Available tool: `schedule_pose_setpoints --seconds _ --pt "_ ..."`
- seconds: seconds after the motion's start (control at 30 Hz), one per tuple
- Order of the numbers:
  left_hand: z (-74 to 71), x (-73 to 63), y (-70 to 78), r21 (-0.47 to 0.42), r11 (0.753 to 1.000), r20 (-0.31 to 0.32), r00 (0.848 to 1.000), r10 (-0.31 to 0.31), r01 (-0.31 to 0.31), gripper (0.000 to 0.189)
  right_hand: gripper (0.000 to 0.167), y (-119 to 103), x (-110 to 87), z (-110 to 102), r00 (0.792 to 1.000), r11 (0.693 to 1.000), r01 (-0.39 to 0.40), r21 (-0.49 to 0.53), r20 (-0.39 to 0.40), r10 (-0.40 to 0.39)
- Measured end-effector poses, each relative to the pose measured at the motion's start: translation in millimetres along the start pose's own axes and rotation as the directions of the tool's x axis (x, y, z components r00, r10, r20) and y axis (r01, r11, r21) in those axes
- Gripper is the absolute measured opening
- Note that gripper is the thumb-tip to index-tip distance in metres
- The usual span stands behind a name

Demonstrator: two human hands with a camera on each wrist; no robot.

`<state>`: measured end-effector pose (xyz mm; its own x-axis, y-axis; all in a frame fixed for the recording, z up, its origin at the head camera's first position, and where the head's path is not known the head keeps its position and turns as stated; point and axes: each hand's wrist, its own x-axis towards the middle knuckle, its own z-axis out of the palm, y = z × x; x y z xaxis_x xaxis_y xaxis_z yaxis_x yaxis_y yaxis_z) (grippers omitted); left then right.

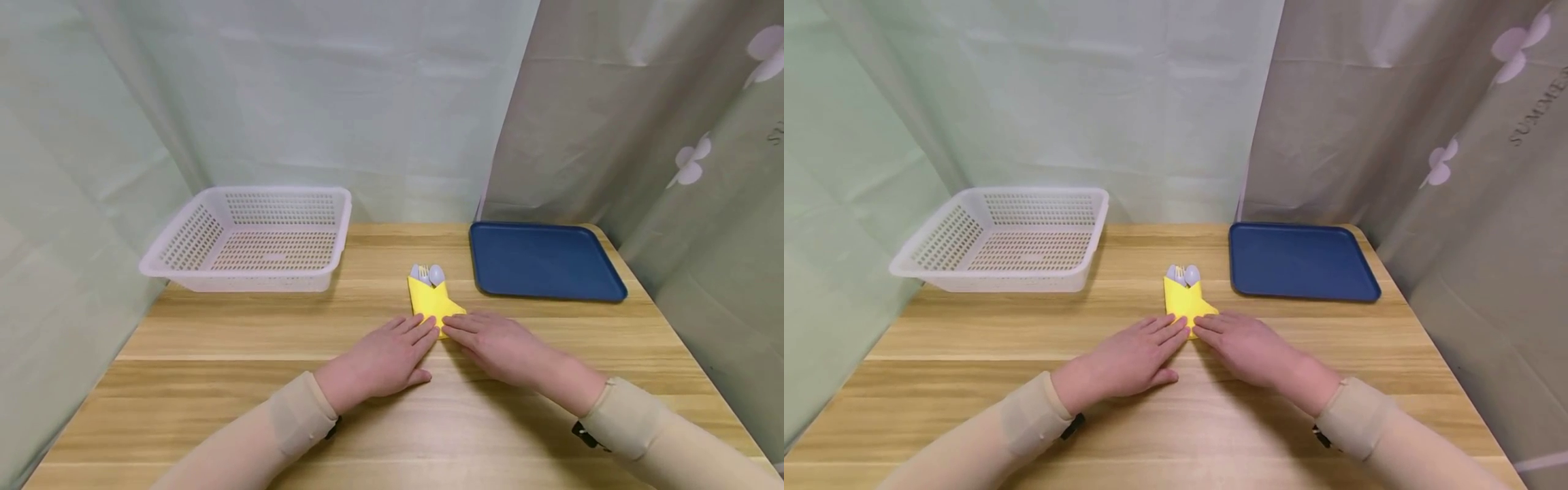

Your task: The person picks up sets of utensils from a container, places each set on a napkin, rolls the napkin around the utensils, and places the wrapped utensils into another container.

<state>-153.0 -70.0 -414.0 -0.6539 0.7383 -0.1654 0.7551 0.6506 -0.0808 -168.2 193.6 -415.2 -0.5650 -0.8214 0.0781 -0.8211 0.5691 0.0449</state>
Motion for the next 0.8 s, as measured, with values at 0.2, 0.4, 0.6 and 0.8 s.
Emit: schedule_pose_setpoints --seconds 0.2,0.4,0.6,0.8 --pt "0.5 -2.1 0.7 -0.026 1.000 0.015 1.000 -0.008 0.009 0.073 0.051 -1 -3.2 2 1.000 1.000 0.007 0.015 -0.005 -0.007" --pt "-2.6 -9.0 -2.4 -0.093 0.996 0.024 1.000 -0.009 0.011 0.072 0.049 0 -2.8 3 1.000 0.999 0.008 0.033 -0.019 -0.007" --pt "-6.6 -16.4 -4.7 -0.111 0.994 0.030 1.000 -0.004 0.007 0.070 0.050 0 -1.6 1 1.000 0.999 -0.003 0.049 -0.003 0.003" --pt "-8.9 -21.9 -5.2 -0.070 0.998 0.011 1.000 -0.003 0.004 0.068 0.050 1 0.3 -2 1.000 0.999 -0.008 0.051 0.011 0.007"
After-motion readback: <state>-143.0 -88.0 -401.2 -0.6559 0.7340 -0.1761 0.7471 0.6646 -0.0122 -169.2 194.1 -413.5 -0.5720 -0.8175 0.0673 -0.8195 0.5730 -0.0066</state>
